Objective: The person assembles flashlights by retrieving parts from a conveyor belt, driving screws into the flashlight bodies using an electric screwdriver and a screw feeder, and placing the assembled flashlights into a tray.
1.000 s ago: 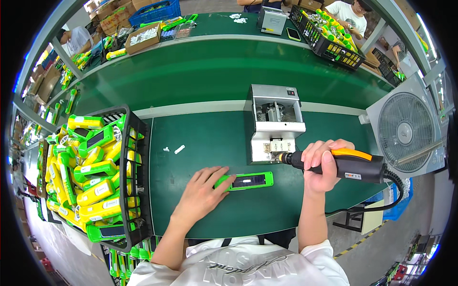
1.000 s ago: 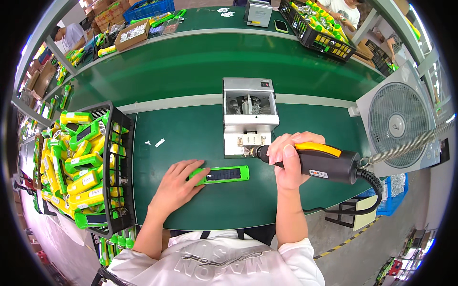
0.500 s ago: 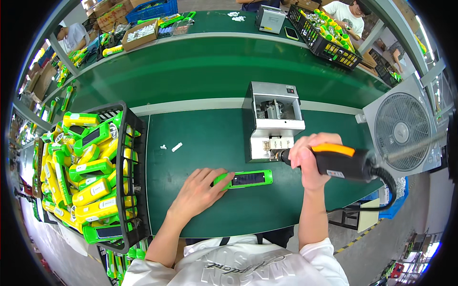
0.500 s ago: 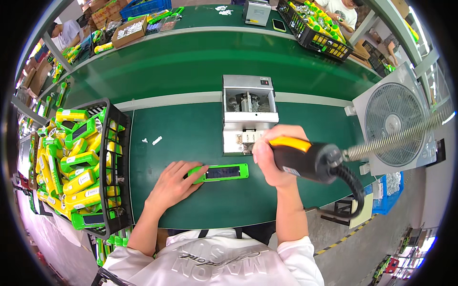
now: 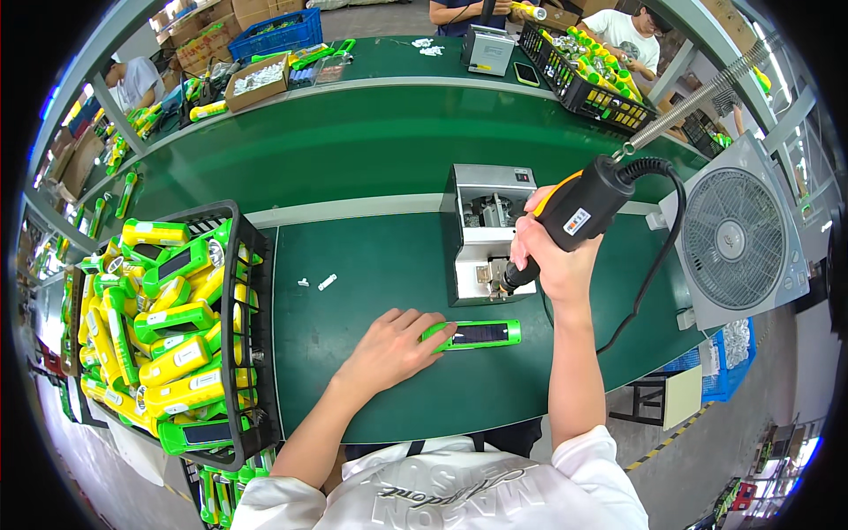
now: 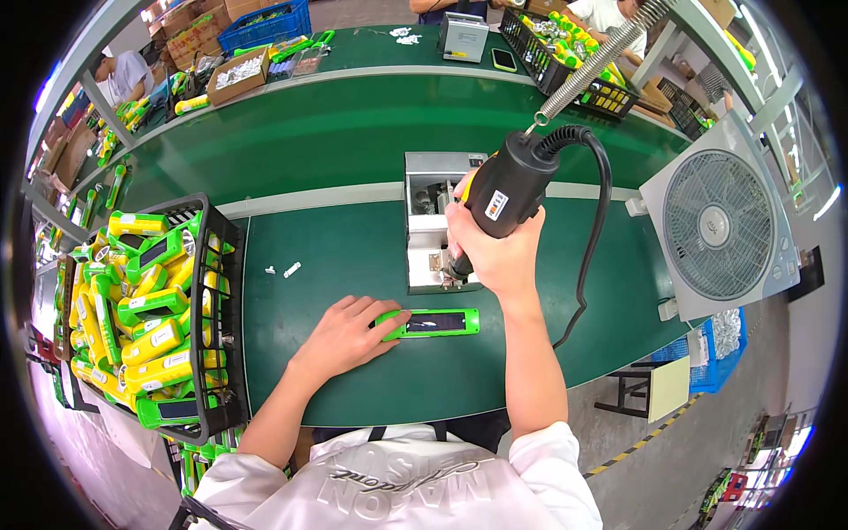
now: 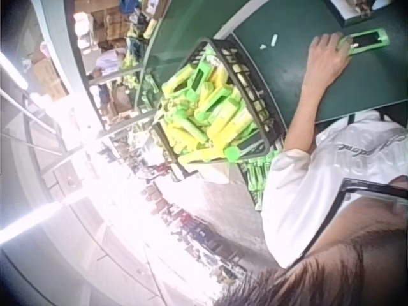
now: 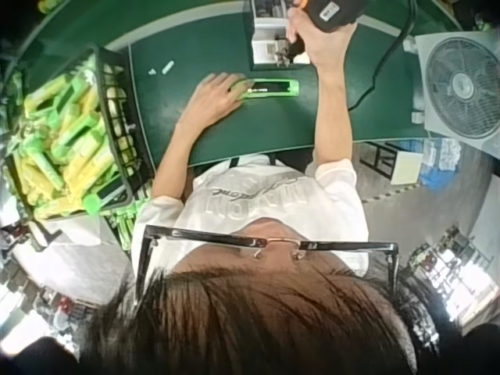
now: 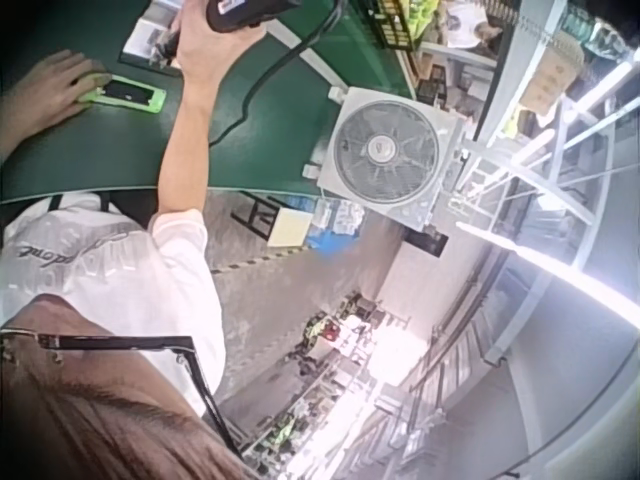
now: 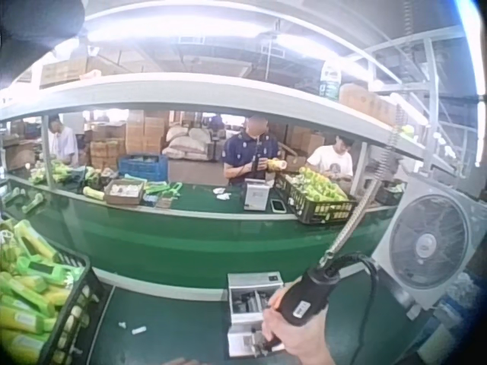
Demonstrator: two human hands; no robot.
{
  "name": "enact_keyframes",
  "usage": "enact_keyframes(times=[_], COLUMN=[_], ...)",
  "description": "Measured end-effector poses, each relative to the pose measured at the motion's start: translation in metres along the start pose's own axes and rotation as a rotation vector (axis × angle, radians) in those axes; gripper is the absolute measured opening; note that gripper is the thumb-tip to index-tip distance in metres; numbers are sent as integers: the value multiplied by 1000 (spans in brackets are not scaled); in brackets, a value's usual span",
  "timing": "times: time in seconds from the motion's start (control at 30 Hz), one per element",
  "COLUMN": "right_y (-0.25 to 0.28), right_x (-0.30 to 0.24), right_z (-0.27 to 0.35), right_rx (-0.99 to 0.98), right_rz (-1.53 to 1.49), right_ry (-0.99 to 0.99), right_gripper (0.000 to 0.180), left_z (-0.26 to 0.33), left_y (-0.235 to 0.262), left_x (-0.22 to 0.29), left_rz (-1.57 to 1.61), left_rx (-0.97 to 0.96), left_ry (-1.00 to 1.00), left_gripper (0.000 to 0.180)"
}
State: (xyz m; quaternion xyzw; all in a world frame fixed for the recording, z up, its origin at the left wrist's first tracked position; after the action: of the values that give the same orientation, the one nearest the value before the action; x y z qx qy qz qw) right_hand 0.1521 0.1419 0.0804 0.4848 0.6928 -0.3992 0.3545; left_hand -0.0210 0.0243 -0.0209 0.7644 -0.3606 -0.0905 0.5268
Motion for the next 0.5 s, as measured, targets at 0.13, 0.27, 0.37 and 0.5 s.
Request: enact_keyframes(times=[0.13,0.27,0.37,0.5], right_y=[-4,-5,0,12], right_x=[-3,-3,1,9], right_z=[3,3,-7,-20], right_rx=[3,9,16,-11], right_rz=[-7,19,-12,-97], right_ry=[27,36,-32,-175], right_gripper=[16,15,15,17], left_z=[2,2,1,-4], left_y=[-3,-9,-13,-20], left_x=[-2,-4,-2,1], left_rz=[11,29,40,55], left_rx=[9,51,83,134], left_ry=[-2,6,7,-2], left_gripper=[38,38,37,36])
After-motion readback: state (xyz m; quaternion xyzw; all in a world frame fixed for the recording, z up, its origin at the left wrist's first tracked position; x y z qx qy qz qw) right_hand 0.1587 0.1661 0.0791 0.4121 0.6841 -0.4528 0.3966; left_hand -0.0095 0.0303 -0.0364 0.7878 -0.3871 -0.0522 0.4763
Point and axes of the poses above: each hand's wrist, its own z-axis away from the middle knuckle, its own y-axis out of the back of the hand, x = y × z, the point moved 4 cm from there along -z, towards the middle knuckle, and after that the axes turned 3 degrees about x, right-handed, at the moved point
